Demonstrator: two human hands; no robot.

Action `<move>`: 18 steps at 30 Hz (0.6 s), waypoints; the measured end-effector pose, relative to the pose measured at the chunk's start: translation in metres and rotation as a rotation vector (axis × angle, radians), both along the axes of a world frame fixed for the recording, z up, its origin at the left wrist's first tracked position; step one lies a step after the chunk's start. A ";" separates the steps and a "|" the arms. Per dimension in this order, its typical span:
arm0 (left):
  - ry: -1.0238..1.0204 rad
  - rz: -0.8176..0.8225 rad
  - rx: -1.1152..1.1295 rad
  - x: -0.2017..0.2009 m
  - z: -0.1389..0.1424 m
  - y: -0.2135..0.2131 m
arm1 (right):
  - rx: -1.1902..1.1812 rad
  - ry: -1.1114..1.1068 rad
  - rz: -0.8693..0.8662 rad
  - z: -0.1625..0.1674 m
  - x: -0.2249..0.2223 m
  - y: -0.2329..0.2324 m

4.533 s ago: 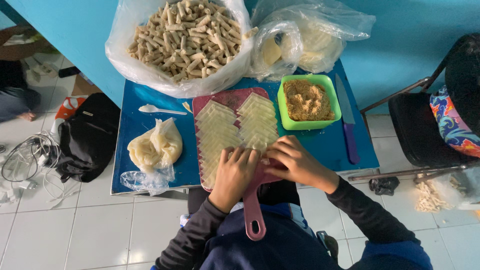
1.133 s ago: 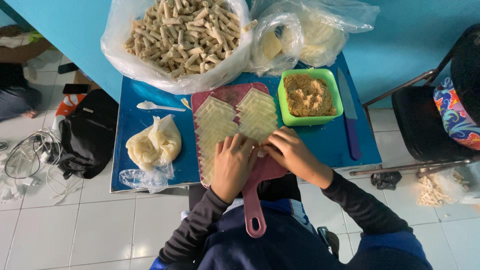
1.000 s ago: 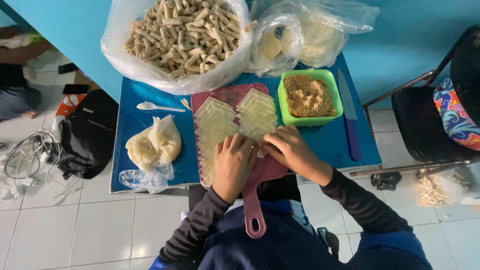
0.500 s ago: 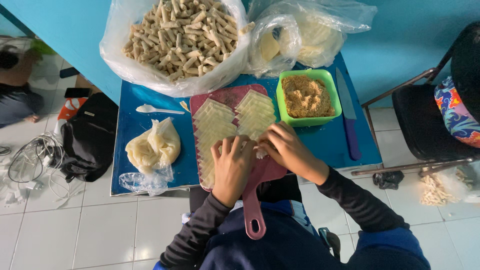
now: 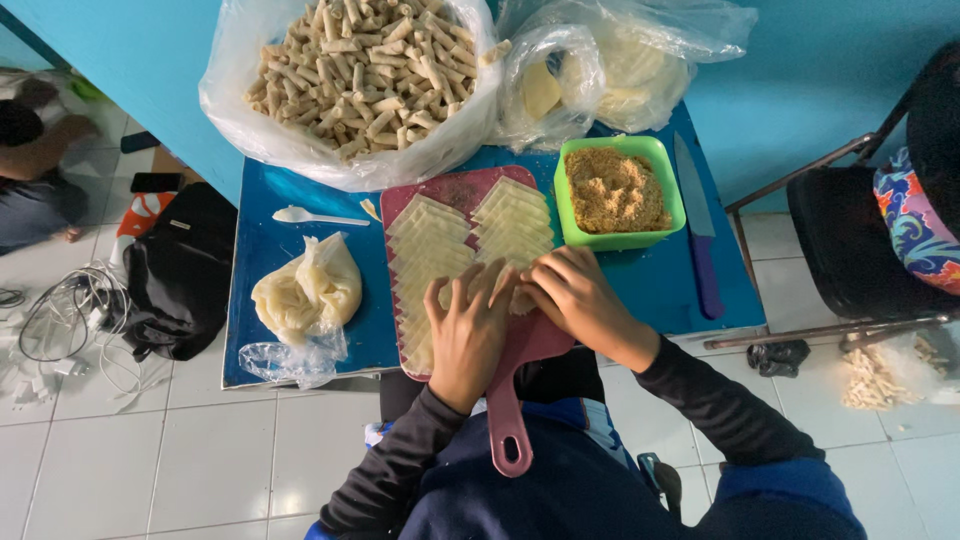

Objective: The person sits on the floor with a paddle board of folded dough wrappers on their lap. They spoon brown filling from a green container onto the wrappers, fold the dough over the filling, and press the edges to seal, working through the wrappers one at a time.

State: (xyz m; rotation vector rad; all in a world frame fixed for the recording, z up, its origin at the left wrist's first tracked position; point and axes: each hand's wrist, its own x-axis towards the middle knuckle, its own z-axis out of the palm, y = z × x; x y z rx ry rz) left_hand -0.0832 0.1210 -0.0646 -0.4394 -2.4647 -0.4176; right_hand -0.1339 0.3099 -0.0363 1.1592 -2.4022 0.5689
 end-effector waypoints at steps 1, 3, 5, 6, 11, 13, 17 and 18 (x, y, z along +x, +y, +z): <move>-0.010 0.001 0.007 0.000 -0.001 0.000 | 0.014 0.027 -0.006 -0.001 0.000 0.000; -0.029 0.002 0.026 -0.002 -0.002 0.002 | 0.049 0.099 -0.020 -0.004 -0.002 0.002; -0.041 0.027 0.017 -0.004 -0.002 0.004 | 0.085 0.186 -0.038 -0.006 -0.003 0.001; -0.048 0.041 0.012 -0.005 -0.002 0.005 | 0.103 0.187 -0.027 -0.007 -0.004 0.000; -0.050 0.137 -0.036 -0.002 0.008 0.002 | 0.149 0.201 0.000 -0.001 -0.003 0.001; -0.051 0.161 -0.023 0.004 0.014 -0.003 | 0.185 0.207 -0.004 0.004 0.000 0.004; -0.057 0.159 0.011 0.022 0.027 -0.016 | 0.170 0.239 -0.025 0.009 -0.002 -0.005; -0.057 0.152 0.020 0.027 0.030 -0.020 | 0.173 0.235 -0.044 0.008 -0.002 -0.008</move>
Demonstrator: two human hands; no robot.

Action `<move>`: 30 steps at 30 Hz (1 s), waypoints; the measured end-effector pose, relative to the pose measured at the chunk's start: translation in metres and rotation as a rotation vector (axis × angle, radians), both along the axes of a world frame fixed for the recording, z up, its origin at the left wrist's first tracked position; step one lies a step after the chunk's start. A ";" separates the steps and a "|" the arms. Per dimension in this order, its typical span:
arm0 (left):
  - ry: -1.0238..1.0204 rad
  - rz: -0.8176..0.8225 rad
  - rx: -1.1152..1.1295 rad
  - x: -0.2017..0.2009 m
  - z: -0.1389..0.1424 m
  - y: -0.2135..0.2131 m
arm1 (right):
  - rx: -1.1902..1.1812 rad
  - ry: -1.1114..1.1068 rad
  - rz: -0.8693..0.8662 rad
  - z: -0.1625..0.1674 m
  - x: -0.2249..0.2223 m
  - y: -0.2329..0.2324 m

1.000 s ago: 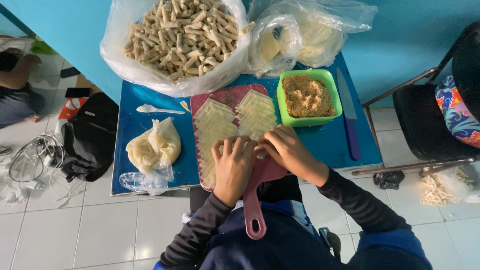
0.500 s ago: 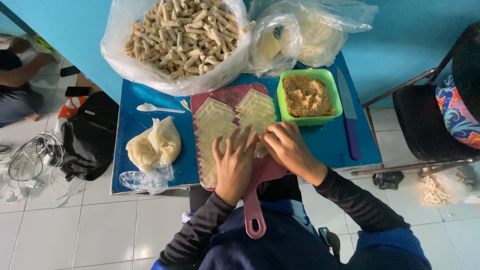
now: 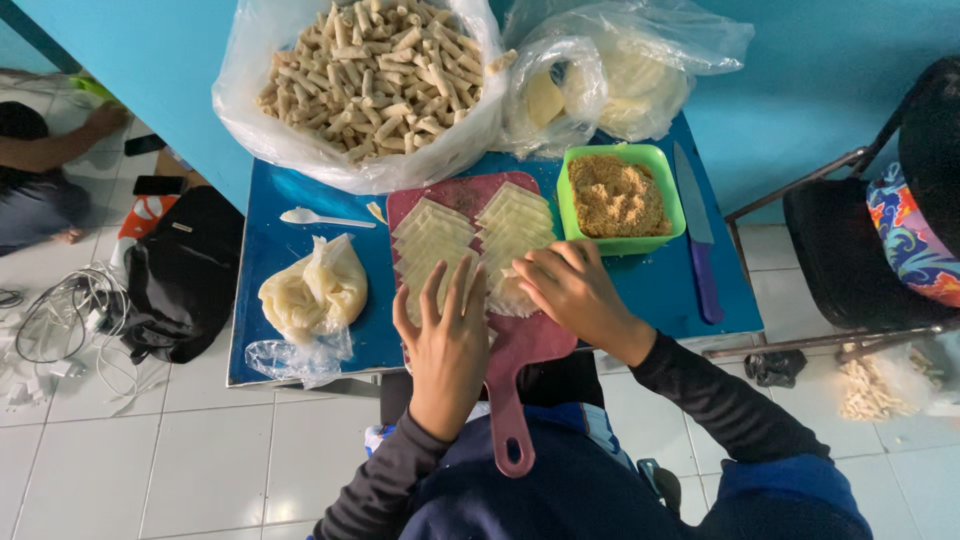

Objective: The person sits on the floor with a paddle board of folded dough wrappers on their lap. They spoon brown filling from a green container onto the wrappers, fold the dough over the filling, and press the edges to seal, working through the wrappers one at a time.

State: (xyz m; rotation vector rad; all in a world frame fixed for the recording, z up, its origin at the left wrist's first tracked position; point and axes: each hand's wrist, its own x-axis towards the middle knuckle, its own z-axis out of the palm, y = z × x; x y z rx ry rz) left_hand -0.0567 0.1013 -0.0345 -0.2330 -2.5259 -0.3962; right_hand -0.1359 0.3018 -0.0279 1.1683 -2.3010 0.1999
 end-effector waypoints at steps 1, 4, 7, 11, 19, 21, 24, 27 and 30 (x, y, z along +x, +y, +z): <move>-0.006 -0.002 0.001 0.004 0.003 -0.003 | 0.001 -0.002 -0.020 0.000 0.000 -0.002; -0.030 -0.031 0.026 0.014 0.012 -0.009 | 0.007 -0.023 -0.059 0.000 0.002 -0.004; -0.050 -0.067 0.070 0.018 0.018 -0.017 | -0.203 -0.201 -0.054 0.003 0.002 -0.006; -0.064 -0.073 0.095 0.019 0.017 -0.033 | -0.371 -0.360 -0.113 0.010 -0.001 -0.012; -0.029 -0.158 0.113 0.016 0.001 -0.030 | -0.190 -0.342 -0.028 0.021 0.002 -0.020; 0.018 -0.198 0.132 0.015 -0.004 -0.024 | -0.207 -0.382 -0.056 0.023 0.000 -0.022; 0.006 -0.203 0.114 0.012 -0.013 -0.018 | -0.293 -0.458 -0.128 0.031 -0.004 -0.019; -0.008 -0.196 0.082 0.009 -0.019 -0.013 | -0.266 -0.624 -0.150 0.052 -0.014 -0.006; -0.032 -0.217 0.081 0.009 -0.019 -0.012 | 0.005 -0.958 -0.138 0.081 -0.043 0.000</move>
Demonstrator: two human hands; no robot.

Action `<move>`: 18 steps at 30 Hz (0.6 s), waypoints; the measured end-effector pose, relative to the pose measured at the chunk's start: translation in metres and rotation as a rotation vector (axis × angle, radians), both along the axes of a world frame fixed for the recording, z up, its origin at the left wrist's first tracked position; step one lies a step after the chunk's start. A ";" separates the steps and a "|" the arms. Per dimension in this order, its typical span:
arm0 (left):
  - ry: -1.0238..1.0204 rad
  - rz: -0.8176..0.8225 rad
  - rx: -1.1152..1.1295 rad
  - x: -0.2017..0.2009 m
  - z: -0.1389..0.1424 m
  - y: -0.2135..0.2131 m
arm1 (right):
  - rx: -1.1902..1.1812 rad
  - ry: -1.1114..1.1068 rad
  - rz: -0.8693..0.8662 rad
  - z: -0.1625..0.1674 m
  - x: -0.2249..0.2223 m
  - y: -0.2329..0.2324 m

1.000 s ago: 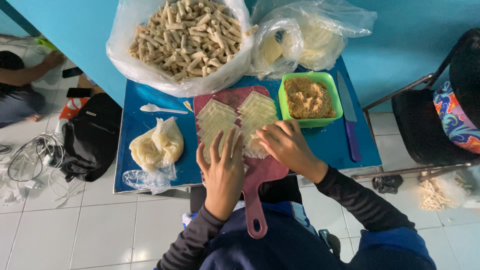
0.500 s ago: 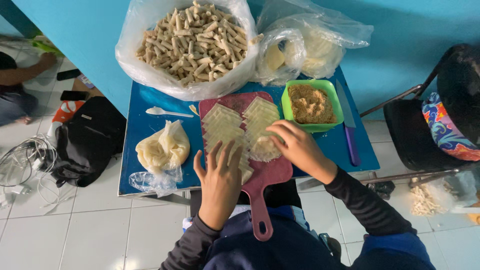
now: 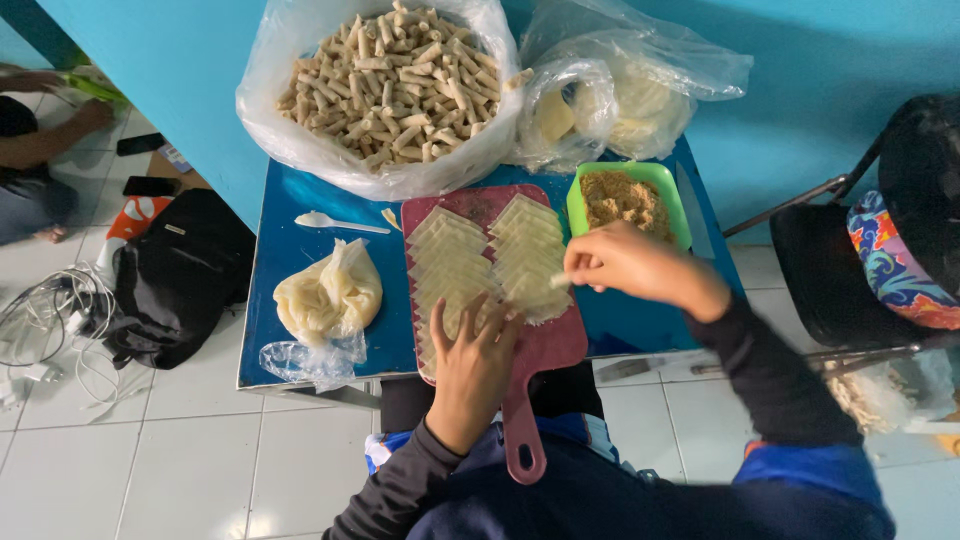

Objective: The person sits on the floor with a paddle board of folded dough wrappers on their lap. They spoon brown filling from a green container onto the wrappers, fold the dough over the filling, and press the edges to seal, working through the wrappers one at a time.

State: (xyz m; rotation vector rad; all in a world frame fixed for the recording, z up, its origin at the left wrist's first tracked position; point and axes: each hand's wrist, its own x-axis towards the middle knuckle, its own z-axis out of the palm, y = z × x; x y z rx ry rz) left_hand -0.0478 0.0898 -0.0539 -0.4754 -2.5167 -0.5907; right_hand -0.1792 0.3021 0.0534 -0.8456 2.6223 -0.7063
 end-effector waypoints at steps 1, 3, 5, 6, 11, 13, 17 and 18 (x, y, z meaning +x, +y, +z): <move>0.004 -0.004 -0.006 0.001 0.001 0.000 | 0.085 -0.071 0.036 0.010 -0.013 -0.002; 0.017 -0.010 -0.016 0.001 0.005 0.001 | -0.147 0.022 0.062 0.025 -0.031 -0.008; 0.048 0.013 -0.038 0.001 0.011 0.002 | -0.528 0.366 0.033 0.032 -0.036 -0.007; 0.062 0.023 -0.051 0.002 0.015 0.001 | -0.593 0.548 0.007 0.034 -0.036 -0.003; 0.083 0.048 0.038 -0.001 0.034 -0.018 | -0.117 0.929 -0.175 0.011 -0.026 0.027; 0.076 0.103 0.064 -0.002 0.040 -0.026 | 0.034 0.789 -0.135 -0.003 -0.019 0.045; 0.072 0.177 0.072 -0.003 0.048 -0.039 | 0.045 0.760 -0.083 -0.024 -0.011 0.073; 0.069 0.190 0.062 -0.001 0.049 -0.042 | 0.068 0.779 -0.089 -0.027 -0.011 0.076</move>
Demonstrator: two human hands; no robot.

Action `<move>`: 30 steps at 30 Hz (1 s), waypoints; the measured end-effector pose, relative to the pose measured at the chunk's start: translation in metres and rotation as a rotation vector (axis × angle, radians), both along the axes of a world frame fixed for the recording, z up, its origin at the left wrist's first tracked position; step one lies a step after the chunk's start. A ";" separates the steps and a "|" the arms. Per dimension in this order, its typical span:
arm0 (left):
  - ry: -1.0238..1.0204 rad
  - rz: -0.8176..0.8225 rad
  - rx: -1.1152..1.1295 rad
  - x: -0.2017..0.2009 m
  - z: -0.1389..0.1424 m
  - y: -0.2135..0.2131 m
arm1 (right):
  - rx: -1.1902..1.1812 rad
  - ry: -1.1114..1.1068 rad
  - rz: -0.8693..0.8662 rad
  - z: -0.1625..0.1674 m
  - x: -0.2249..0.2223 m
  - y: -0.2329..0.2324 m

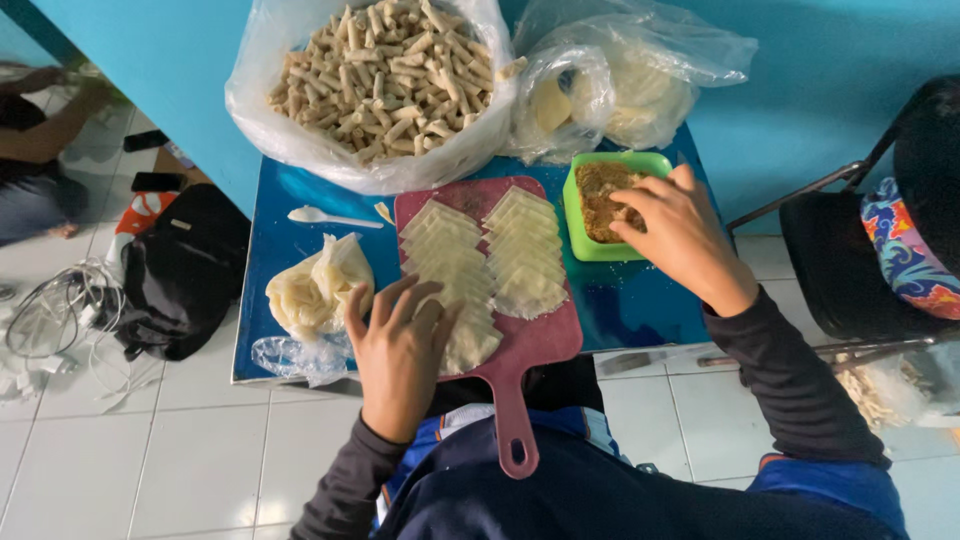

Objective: The person sits on the floor with a paddle board of folded dough wrappers on their lap. They spoon brown filling from a green container onto the wrappers, fold the dough over the filling, and press the edges to seal, working through the wrappers one at a time.

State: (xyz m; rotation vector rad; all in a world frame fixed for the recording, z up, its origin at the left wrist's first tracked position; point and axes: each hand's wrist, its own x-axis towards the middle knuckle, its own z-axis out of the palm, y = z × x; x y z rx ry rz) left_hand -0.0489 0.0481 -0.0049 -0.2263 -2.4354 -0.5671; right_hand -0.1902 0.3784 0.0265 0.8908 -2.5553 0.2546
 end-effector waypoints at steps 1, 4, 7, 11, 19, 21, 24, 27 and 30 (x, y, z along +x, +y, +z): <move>0.002 0.015 -0.012 0.002 0.001 -0.003 | 0.018 0.016 -0.012 -0.004 0.000 0.002; 0.007 0.047 -0.036 0.007 0.004 -0.010 | 0.079 -0.019 -0.089 -0.012 -0.004 -0.003; -0.032 0.048 -0.029 0.018 0.004 -0.018 | 0.053 0.077 -0.037 -0.014 -0.008 -0.007; -0.096 0.062 -0.003 0.027 0.001 -0.023 | -0.013 0.027 -0.058 -0.006 -0.005 -0.007; -0.147 -0.010 0.049 0.028 -0.005 -0.005 | -0.067 0.016 -0.017 0.011 0.006 -0.020; -0.106 -0.030 0.044 0.024 -0.009 0.007 | -0.075 -0.004 -0.031 0.018 0.009 -0.022; -0.087 -0.026 0.064 0.012 -0.019 0.030 | -0.117 -0.011 0.083 0.016 0.016 -0.033; -0.082 0.007 0.000 -0.005 -0.030 0.052 | -0.074 0.019 0.203 -0.003 0.027 -0.054; -0.079 0.072 -0.020 -0.017 -0.040 0.070 | -0.059 -0.030 0.272 -0.025 0.038 -0.071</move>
